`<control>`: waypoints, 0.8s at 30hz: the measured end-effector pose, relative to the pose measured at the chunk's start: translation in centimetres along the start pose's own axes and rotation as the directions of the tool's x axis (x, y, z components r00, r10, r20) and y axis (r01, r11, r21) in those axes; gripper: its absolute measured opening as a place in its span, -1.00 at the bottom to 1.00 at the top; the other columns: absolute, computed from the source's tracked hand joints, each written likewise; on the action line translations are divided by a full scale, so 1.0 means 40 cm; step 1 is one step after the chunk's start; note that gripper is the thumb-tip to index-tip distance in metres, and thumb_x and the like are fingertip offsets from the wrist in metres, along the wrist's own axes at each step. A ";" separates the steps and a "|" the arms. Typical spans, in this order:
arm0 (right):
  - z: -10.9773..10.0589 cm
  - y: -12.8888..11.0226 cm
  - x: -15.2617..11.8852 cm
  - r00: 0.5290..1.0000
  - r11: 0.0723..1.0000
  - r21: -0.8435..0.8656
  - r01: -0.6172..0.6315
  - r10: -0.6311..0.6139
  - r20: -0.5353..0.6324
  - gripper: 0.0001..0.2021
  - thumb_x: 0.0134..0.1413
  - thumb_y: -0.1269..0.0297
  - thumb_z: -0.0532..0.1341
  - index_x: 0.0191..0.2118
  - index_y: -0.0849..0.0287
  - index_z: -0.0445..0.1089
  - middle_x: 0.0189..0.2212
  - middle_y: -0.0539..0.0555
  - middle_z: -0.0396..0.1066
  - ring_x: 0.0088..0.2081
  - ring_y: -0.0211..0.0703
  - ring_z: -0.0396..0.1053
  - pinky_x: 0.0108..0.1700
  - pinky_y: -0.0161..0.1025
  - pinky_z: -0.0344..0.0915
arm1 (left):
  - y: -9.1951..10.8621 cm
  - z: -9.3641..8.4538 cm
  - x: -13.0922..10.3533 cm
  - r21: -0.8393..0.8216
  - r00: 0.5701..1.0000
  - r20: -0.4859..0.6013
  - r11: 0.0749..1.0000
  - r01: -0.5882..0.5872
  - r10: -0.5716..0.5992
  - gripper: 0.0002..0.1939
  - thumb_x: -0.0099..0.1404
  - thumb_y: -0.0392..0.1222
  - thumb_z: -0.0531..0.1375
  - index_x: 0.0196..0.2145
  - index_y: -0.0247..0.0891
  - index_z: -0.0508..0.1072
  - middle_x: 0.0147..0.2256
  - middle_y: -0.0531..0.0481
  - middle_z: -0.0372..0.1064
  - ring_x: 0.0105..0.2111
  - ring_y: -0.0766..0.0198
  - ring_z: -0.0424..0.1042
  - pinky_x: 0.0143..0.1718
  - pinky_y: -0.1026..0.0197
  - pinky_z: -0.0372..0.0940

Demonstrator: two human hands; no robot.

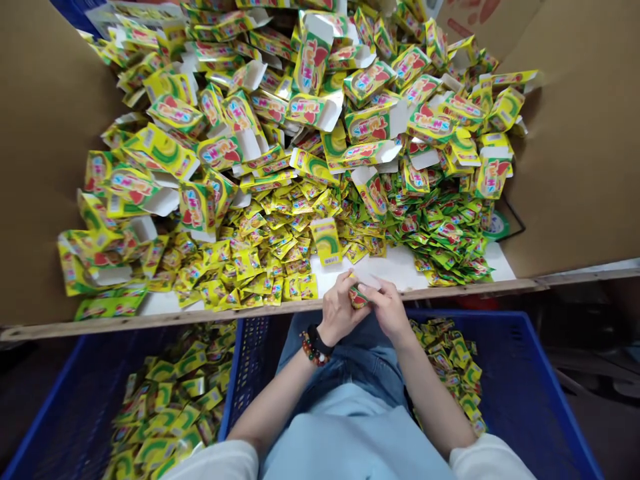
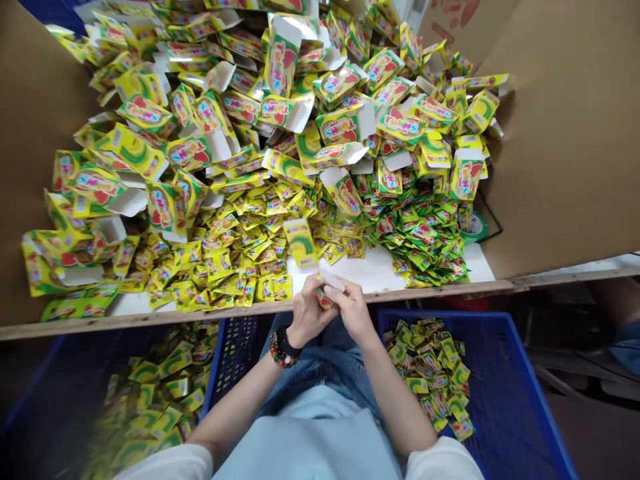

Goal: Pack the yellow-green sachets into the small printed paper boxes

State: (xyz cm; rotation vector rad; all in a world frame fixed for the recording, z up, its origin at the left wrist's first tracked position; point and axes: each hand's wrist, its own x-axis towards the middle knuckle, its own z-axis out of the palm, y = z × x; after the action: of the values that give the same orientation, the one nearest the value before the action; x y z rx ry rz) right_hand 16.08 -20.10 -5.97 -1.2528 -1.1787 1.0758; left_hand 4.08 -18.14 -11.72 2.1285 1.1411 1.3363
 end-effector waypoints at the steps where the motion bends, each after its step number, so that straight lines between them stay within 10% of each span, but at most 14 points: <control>1: 0.000 0.002 0.000 0.998 0.999 0.031 -0.019 0.018 0.058 -0.59 0.16 0.06 0.21 0.07 0.08 0.48 0.08 0.09 0.48 0.13 0.10 0.41 0.19 0.06 0.32 | 0.001 0.000 0.000 0.000 1.000 0.003 1.000 0.031 -0.031 -0.35 0.25 -0.07 0.20 0.20 -0.19 0.01 -0.06 -0.23 0.36 -0.26 0.11 0.49 -0.32 0.11 0.38; 9: 0.009 -0.009 0.002 0.993 0.993 -0.104 0.061 -0.071 -0.096 -0.73 0.13 0.20 0.26 -0.06 0.07 0.57 -0.06 0.06 0.55 -0.05 0.04 0.55 0.07 -0.02 0.47 | 0.015 -0.010 0.009 0.108 0.989 0.103 0.990 0.092 -0.103 -0.45 0.30 0.01 0.11 0.15 -0.26 0.08 -0.13 -0.18 0.35 -0.27 0.10 0.46 -0.36 0.11 0.38; 19: 0.011 -0.001 -0.009 0.922 0.849 -0.360 0.387 -0.341 0.184 -0.63 0.23 0.33 0.14 0.11 -0.06 0.44 0.03 0.01 0.51 0.03 -0.03 0.50 0.10 -0.13 0.45 | 0.011 -0.011 -0.003 0.068 0.980 0.122 0.987 0.147 -0.154 -0.53 0.40 -0.06 -0.04 0.19 -0.29 0.09 -0.11 -0.25 0.37 -0.28 0.09 0.47 -0.30 0.07 0.38; 24: -0.152 -0.043 -0.110 0.979 0.682 -0.708 0.182 -0.195 0.064 -0.64 0.28 0.25 0.05 0.06 0.06 0.49 -0.06 0.14 0.57 -0.13 -0.01 0.57 -0.06 -0.14 0.49 | 0.033 -0.086 0.039 0.023 0.974 0.228 1.000 -0.012 0.006 -0.25 0.21 0.21 0.22 0.21 -0.27 0.18 0.05 -0.27 0.31 0.00 -0.02 0.37 -0.03 -0.03 0.35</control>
State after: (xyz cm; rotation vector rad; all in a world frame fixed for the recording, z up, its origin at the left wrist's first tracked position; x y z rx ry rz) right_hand 21.58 -25.20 -4.23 -1.6651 -1.7641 0.4294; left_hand 1.98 -18.02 -8.32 2.2379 1.0596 1.0527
